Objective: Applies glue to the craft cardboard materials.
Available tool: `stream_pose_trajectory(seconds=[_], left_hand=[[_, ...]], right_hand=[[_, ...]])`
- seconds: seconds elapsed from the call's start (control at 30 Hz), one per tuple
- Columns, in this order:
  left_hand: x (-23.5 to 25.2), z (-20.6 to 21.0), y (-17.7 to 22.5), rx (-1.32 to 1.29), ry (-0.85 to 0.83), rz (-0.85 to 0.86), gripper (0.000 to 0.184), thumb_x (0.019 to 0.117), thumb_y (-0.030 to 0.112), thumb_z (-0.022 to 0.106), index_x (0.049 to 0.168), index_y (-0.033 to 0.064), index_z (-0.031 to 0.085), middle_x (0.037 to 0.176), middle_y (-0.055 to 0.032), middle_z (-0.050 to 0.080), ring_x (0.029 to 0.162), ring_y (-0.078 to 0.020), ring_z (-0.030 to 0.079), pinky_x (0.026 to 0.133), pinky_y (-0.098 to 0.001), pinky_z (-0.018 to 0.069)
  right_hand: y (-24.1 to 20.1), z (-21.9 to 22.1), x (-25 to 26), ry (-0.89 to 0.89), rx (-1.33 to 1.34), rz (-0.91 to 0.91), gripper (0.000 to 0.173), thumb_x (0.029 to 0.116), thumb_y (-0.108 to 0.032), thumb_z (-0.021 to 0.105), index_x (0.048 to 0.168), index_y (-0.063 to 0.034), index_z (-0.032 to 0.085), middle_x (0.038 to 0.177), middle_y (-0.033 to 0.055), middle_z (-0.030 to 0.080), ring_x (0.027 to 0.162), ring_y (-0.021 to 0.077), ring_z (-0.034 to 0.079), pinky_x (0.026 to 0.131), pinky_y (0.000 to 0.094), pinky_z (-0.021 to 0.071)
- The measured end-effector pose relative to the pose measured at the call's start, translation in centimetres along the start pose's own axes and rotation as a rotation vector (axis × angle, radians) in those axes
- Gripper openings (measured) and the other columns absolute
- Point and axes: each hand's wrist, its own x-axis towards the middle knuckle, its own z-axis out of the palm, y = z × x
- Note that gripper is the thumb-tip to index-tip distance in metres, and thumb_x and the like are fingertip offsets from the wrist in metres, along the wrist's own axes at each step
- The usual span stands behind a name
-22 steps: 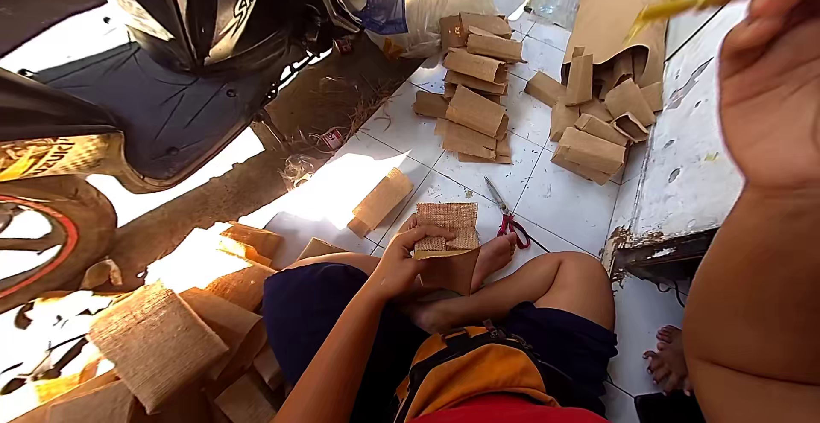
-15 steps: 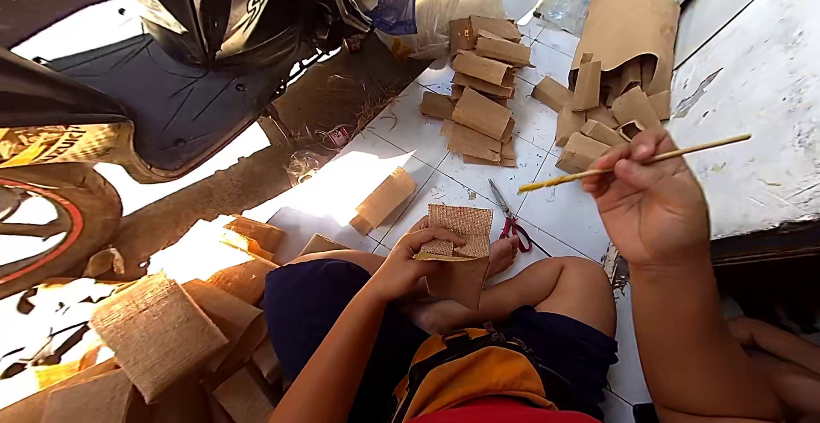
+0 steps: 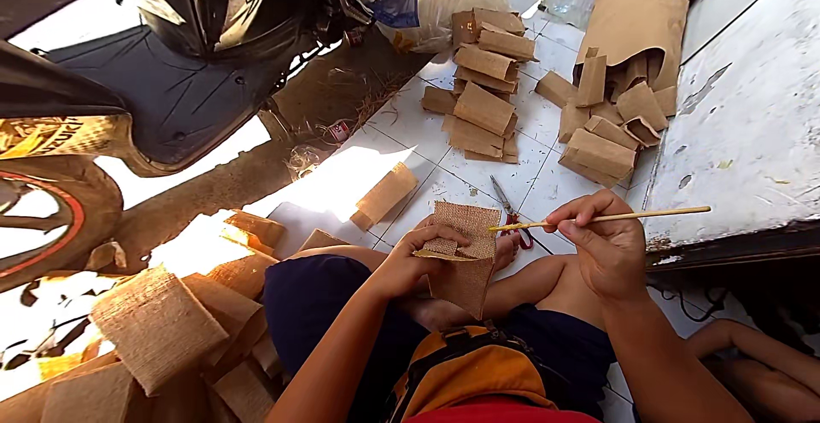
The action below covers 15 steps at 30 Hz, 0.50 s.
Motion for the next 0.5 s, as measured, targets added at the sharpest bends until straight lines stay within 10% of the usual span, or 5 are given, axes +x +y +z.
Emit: stream_pose_trajectory(seconds=[0.5], left_hand=[[-0.1, -0.8, -0.5, -0.072, -0.059, 0.042, 0.034, 0.0772, 0.006, 0.067, 0.108, 0.0184, 0.074, 0.116, 0.0028, 0.066, 0.106, -0.0075, 0.063, 0.088, -0.0266, 0.0559]], right_hand=[[0.7, -1.0, -0.7, -0.157, 0.063, -0.123, 0.011, 0.0955, -0.01, 0.067, 0.099, -0.0197, 0.069, 0.099, -0.0008, 0.074, 0.1, 0.0153, 0.072, 0.093, 0.0342, 0.0592]])
